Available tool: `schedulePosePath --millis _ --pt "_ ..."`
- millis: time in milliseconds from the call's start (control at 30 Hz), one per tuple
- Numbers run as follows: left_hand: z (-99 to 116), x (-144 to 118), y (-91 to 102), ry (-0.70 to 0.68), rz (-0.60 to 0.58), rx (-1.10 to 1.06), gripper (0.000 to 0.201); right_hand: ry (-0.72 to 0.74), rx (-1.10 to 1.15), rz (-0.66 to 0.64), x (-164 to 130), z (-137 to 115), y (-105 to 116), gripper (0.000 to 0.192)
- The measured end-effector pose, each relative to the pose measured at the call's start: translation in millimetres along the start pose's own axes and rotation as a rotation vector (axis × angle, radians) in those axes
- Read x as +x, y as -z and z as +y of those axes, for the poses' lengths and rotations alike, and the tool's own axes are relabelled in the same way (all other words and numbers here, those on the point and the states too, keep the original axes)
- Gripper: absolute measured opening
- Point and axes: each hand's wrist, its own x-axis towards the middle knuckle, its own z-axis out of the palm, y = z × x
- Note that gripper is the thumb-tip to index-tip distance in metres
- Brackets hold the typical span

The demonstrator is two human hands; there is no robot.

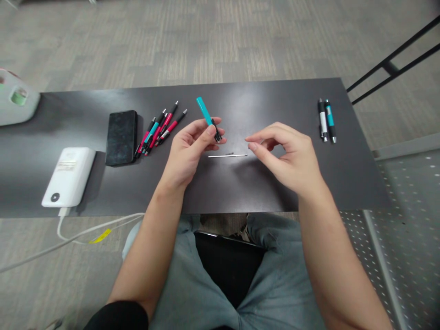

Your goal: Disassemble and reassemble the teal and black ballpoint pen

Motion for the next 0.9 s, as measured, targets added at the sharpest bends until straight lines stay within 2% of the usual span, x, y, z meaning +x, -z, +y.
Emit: schedulePosePath --millis 133,300,433,600,733,900 --pt "-1.4 0.4 1.8 -0.015 -0.008 -0.001 0.055 0.025 -0.005 -0.018 -0.2 3.8 -1.1 0.006" --pt "-7.4 4.3 5.4 -0.045 0.008 -0.005 0.058 -0.016 -0.011 -0.06 -0.4 1.4 -1.0 0.007" --pt "-11.7 6.4 9.3 -0.064 0.004 0.061 0.064 -0.064 -0.016 -0.095 1.1 -3.8 0.9 0.012" --pt "-4.2 4.7 13.1 -0.115 -0.007 0.191 0.063 -0.1 -0.068 -0.116 1.0 -2.1 3.5 0.011" --pt "2.1 3.0 19.7 -0.23 -0.034 0.427 0.05 -0.146 -0.214 -0.214 -4.4 7.5 0.1 0.006" --pt "3.7 0.9 26.7 -0.312 -0.051 0.66 0.016 -0.19 -0.417 -0.331 -8.3 19.1 -5.6 0.001"
